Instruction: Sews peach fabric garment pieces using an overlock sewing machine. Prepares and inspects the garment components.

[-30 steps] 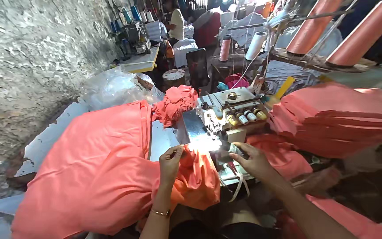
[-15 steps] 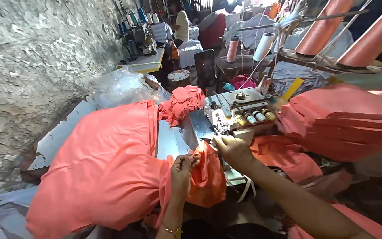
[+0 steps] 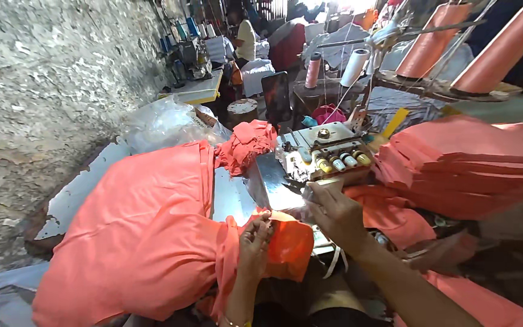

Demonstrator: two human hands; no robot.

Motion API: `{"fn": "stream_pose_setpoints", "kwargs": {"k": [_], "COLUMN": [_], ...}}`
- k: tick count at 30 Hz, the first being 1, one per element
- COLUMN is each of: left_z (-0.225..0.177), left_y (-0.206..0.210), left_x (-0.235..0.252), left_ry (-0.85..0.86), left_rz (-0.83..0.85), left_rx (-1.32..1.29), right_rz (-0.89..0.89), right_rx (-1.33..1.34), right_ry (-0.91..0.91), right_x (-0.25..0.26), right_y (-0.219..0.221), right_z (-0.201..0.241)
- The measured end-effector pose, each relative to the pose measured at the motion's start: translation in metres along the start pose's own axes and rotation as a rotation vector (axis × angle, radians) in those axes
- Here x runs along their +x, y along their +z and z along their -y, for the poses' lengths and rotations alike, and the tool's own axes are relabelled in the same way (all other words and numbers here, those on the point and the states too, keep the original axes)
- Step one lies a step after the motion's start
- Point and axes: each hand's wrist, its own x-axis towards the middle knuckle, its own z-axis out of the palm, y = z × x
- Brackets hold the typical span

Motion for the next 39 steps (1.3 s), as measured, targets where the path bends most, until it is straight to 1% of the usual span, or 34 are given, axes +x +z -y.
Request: {"fn": "stream_pose_setpoints", "kwargs": {"k": [2, 4, 7, 10, 13, 16, 19, 21, 23, 24, 25, 26, 28, 29, 30, 31, 32, 33, 34, 35, 36, 37, 38, 39], "left_z": [-0.002, -0.004, -0.001, 0.006, 0.012, 0.017, 0.021, 0.020, 0.012, 0.006, -0.002, -0.012, -0.033, -0.045, -0.058, -0.074, -0.089, -0.100, -0.107, -0.109, -0.105, -0.098, -0.090, -0.084], "left_y": [0.002, 0.004, 0.009, 0.011, 0.014, 0.018, 0.021, 0.024, 0.028, 0.028, 0.026, 0.022, 0.009, 0.002, -0.007, -0.014, -0.022, -0.031, -0.036, -0.041, -0.044, -0.050, -0.056, -0.059], "left_x": [0.000, -0.001, -0.001, -0.002, -0.005, -0.006, -0.005, 0.001, 0.013, 0.023, 0.035, 0.047, 0.068, 0.076, 0.082, 0.086, 0.089, 0.089, 0.090, 0.091, 0.093, 0.093, 0.092, 0.091], "left_ry": [0.009, 0.011, 0.043, 0.119, 0.217, 0.274, 0.335, 0.420, 0.542, 0.579, 0.588, 0.547, 0.393, 0.358, 0.327, 0.276, 0.185, 0.047, -0.138, -0.309, -0.436, -0.512, -0.566, -0.598], "left_rz": [-0.045, -0.059, -0.053, -0.001, 0.089, 0.115, 0.129, 0.104, -0.004, -0.051, -0.063, -0.042, 0.022, 0.021, 0.019, 0.025, 0.035, 0.048, 0.071, 0.108, 0.155, 0.213, 0.278, 0.318], "left_rx": [-0.025, -0.025, -0.007, 0.114, 0.262, 0.345, 0.443, 0.527, 0.632, 0.703, 0.790, 0.882, 0.988, 1.038, 1.123, 1.267, 1.457, 1.673, 1.868, 2.007, 2.122, 2.223, 2.318, 2.393], "right_rz": [0.051, 0.081, 0.076, 0.057, 0.045, 0.035, 0.026, 0.047, 0.137, 0.210, 0.319, 0.446, 0.650, 0.704, 0.725, 0.730, 0.707, 0.648, 0.559, 0.474, 0.470, 0.633, 0.904, 1.129], "right_rx": [0.078, 0.116, 0.058, -0.031, -0.039, -0.041, 0.017, 0.021, -0.067, -0.117, -0.148, -0.162, -0.180, -0.193, -0.208, -0.226, -0.243, -0.251, -0.261, -0.268, -0.228, -0.089, 0.121, 0.313], "right_ry": [-0.005, -0.051, -0.111, -0.104, -0.117, -0.109, -0.019, 0.108, 0.263, 0.334, 0.424, 0.530, 0.695, 0.718, 0.704, 0.684, 0.654, 0.611, 0.543, 0.450, 0.393, 0.443, 0.573, 0.670], "right_x": [-0.011, -0.027, -0.049, -0.052, -0.048, -0.046, -0.044, -0.045, -0.050, -0.053, -0.055, -0.056, -0.059, -0.061, -0.064, -0.067, -0.070, -0.073, -0.077, -0.079, -0.083, -0.088, -0.093, -0.107], "right_y": [-0.008, -0.012, -0.006, -0.001, 0.000, 0.001, -0.007, -0.019, -0.033, -0.038, -0.043, -0.047, -0.047, -0.046, -0.044, -0.042, -0.040, -0.039, -0.037, -0.035, -0.033, -0.034, -0.031, -0.017], "right_z": [0.010, 0.022, 0.028, 0.025, 0.025, 0.025, 0.015, 0.001, -0.025, -0.043, -0.062, -0.080, -0.106, -0.117, -0.126, -0.133, -0.135, -0.131, -0.120, -0.102, -0.077, -0.045, -0.015, 0.006]}}
